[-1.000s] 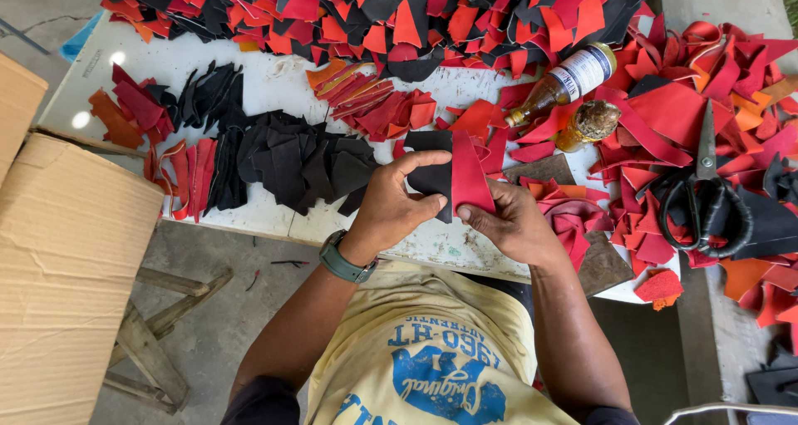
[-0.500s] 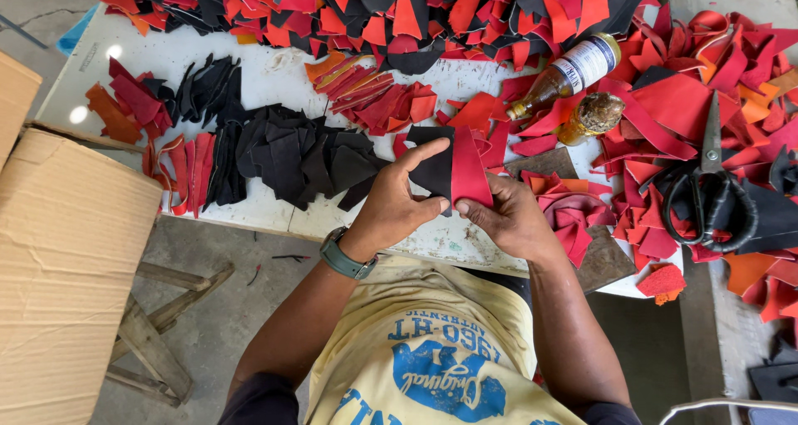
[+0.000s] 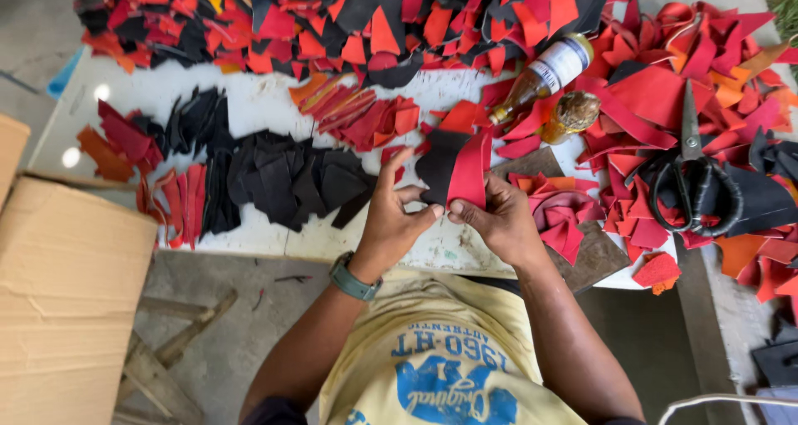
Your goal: The person repeatedly picks up red and black fabric pieces from a table, aligns them, and presses them together by hand. They occasionally sort and stack the pieces into piles while continuing the assembly process.
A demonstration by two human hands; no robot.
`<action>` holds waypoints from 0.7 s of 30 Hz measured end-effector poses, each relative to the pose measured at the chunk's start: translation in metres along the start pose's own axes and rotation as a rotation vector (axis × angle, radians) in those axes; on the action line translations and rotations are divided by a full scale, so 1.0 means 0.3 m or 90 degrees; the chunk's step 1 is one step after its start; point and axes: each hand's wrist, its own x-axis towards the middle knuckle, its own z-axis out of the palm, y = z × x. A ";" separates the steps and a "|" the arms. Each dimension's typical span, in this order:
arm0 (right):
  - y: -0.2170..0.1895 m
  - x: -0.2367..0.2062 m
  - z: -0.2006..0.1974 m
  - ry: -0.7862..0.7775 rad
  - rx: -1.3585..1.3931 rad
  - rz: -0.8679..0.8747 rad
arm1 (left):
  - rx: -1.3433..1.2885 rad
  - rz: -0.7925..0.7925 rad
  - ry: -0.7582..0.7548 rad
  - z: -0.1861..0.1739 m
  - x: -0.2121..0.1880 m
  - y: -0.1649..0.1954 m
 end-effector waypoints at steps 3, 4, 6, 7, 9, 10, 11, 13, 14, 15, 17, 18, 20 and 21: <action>-0.021 0.001 0.021 0.023 -0.002 -0.010 | -0.007 0.065 0.022 0.018 0.009 -0.009; -0.026 -0.005 0.034 0.034 -0.015 -0.032 | -0.019 0.044 0.035 0.031 0.011 -0.009; -0.038 -0.001 0.049 0.068 -0.040 -0.057 | -0.045 -0.005 0.055 0.064 0.011 -0.005; -0.043 -0.005 0.050 0.094 -0.049 -0.054 | -0.037 -0.001 0.047 0.076 0.011 -0.003; -0.052 0.004 0.041 0.081 -0.056 -0.033 | -0.016 0.021 0.052 0.078 0.022 0.007; -0.062 0.006 0.014 0.045 -0.060 -0.012 | -0.014 0.013 0.016 0.066 0.030 0.012; -0.068 0.003 -0.005 0.011 -0.065 0.016 | -0.014 -0.001 -0.021 0.053 0.035 0.014; -0.068 0.002 -0.022 -0.010 -0.064 0.026 | -0.021 0.014 -0.054 0.036 0.048 0.009; -0.065 -0.003 -0.025 -0.021 -0.064 0.038 | -0.026 0.040 -0.047 0.035 0.056 0.002; -0.058 -0.010 -0.022 -0.014 -0.053 0.028 | -0.034 0.059 -0.034 0.035 0.054 -0.008; -0.043 -0.007 -0.004 0.011 -0.024 -0.016 | -0.012 0.011 0.018 0.047 0.053 -0.030; -0.038 -0.013 0.002 0.015 -0.021 0.012 | 0.005 -0.016 0.032 0.046 0.050 -0.039; -0.038 -0.019 -0.003 0.004 -0.034 0.063 | 0.038 0.009 -0.029 0.042 0.050 -0.053; -0.044 -0.024 -0.015 -0.028 -0.047 0.078 | 0.042 0.025 -0.050 0.039 0.050 -0.059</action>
